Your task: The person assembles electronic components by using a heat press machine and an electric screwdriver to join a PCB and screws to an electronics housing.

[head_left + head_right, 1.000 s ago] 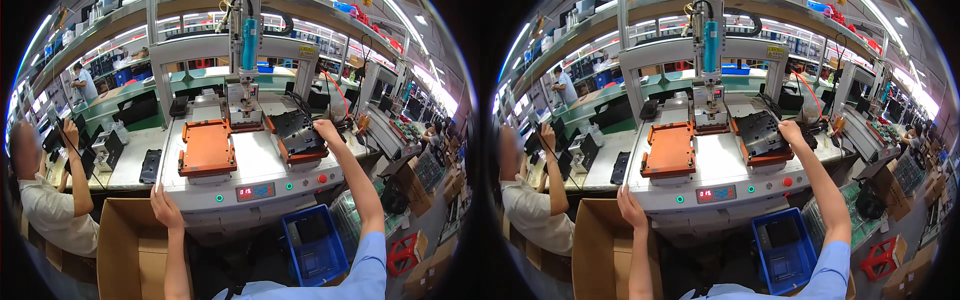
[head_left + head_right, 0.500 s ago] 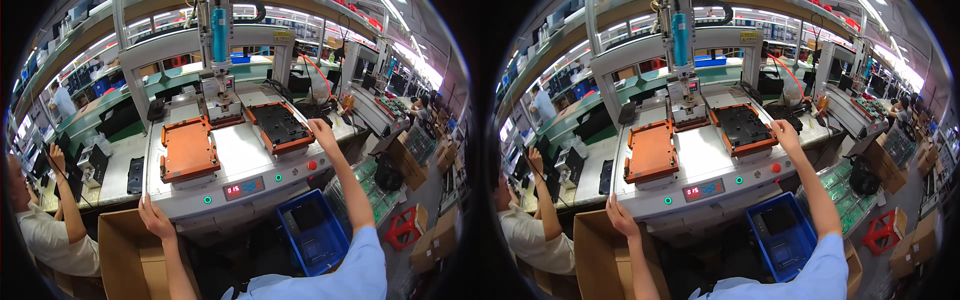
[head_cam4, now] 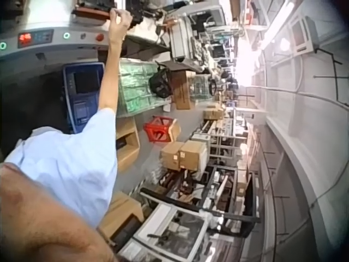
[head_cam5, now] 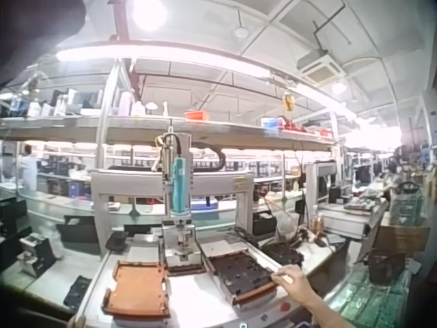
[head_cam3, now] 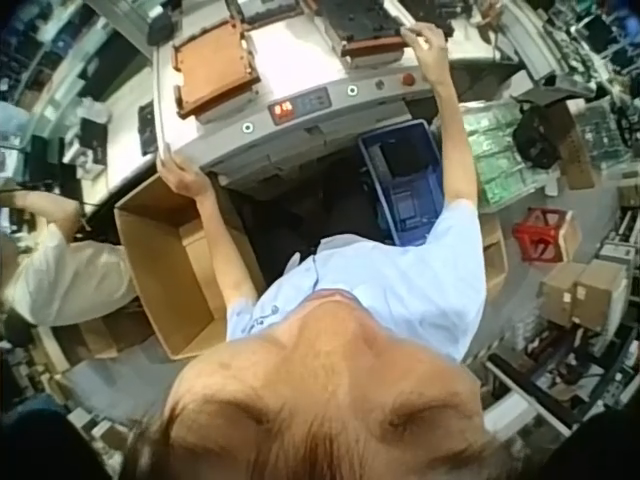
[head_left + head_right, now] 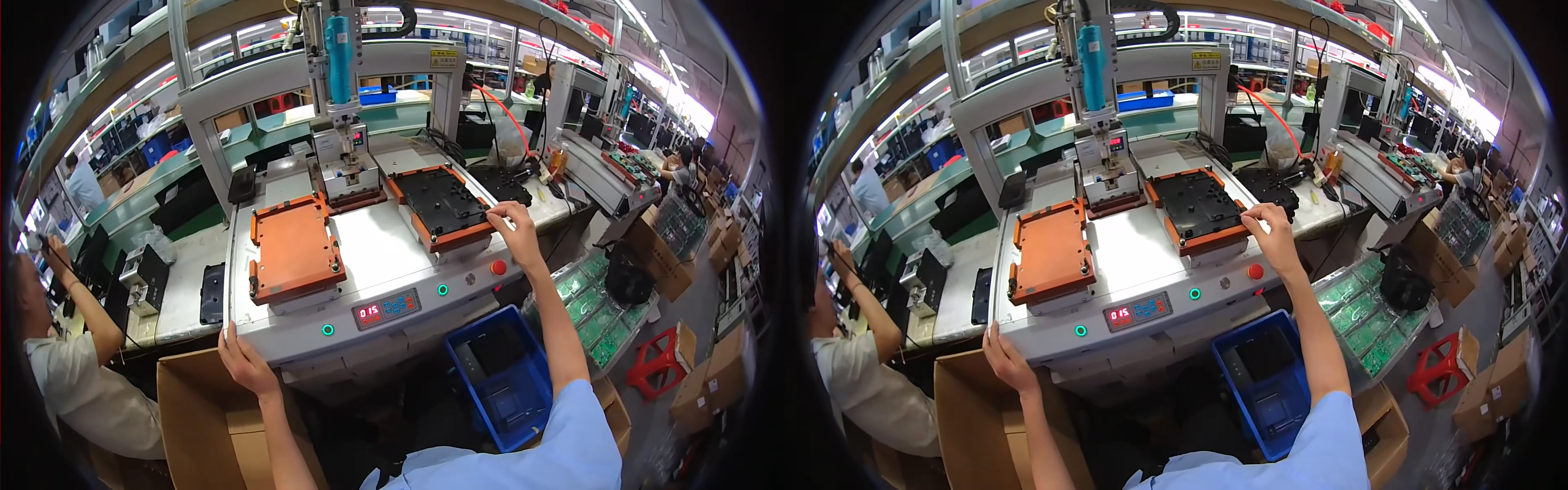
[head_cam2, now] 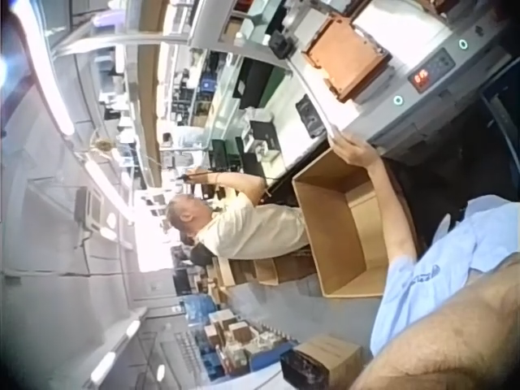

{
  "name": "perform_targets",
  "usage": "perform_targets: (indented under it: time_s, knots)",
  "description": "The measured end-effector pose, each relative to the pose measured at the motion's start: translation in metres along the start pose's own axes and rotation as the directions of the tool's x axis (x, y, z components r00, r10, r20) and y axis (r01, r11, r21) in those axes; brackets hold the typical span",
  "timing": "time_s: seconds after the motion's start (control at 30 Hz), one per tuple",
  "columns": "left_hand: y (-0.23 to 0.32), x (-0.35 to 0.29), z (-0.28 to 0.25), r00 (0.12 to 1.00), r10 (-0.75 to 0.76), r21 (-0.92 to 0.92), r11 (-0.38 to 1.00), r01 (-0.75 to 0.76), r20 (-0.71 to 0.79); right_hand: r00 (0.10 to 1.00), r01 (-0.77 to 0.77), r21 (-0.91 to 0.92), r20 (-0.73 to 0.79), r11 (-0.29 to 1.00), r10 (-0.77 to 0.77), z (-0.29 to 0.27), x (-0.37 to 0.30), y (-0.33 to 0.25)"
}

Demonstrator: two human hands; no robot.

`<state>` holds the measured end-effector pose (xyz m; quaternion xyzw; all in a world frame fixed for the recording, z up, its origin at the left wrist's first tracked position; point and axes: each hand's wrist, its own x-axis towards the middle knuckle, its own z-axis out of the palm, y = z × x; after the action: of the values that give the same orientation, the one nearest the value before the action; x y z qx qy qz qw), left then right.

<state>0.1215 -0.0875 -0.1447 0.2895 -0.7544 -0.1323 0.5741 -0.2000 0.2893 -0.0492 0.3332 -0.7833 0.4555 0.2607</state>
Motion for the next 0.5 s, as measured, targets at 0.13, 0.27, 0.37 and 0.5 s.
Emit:
perform_targets:
  time_s: [0.13, 0.27, 0.37, 0.5]
  knots:
    - [-0.006, -0.001, -0.003, 1.0, 0.003, 0.022, 1.0, -0.003, -0.017, 0.989, 0.075, -0.087, 0.132, 0.993, -0.063, -0.004, 0.025, -0.011]
    - [-0.002, 0.001, -0.001, 1.0, 0.011, 0.01, 1.0, -0.011, -0.026, 0.986, -0.123, -0.086, 0.1, 0.989, 0.131, 0.018, 0.089, 0.003]
    - [-0.003, 0.002, 0.0, 0.999, 0.024, 0.001, 1.0, -0.024, -0.029, 0.986, -0.014, -0.331, 0.153, 0.944, 0.068, 0.055, 0.134, 0.031]
    - [-0.004, 0.001, 0.002, 0.999, 0.04, 0.028, 0.999, -0.039, -0.027, 0.929, 0.178, -0.731, 0.346, 0.659, 0.132, 0.091, 0.165, 0.041]
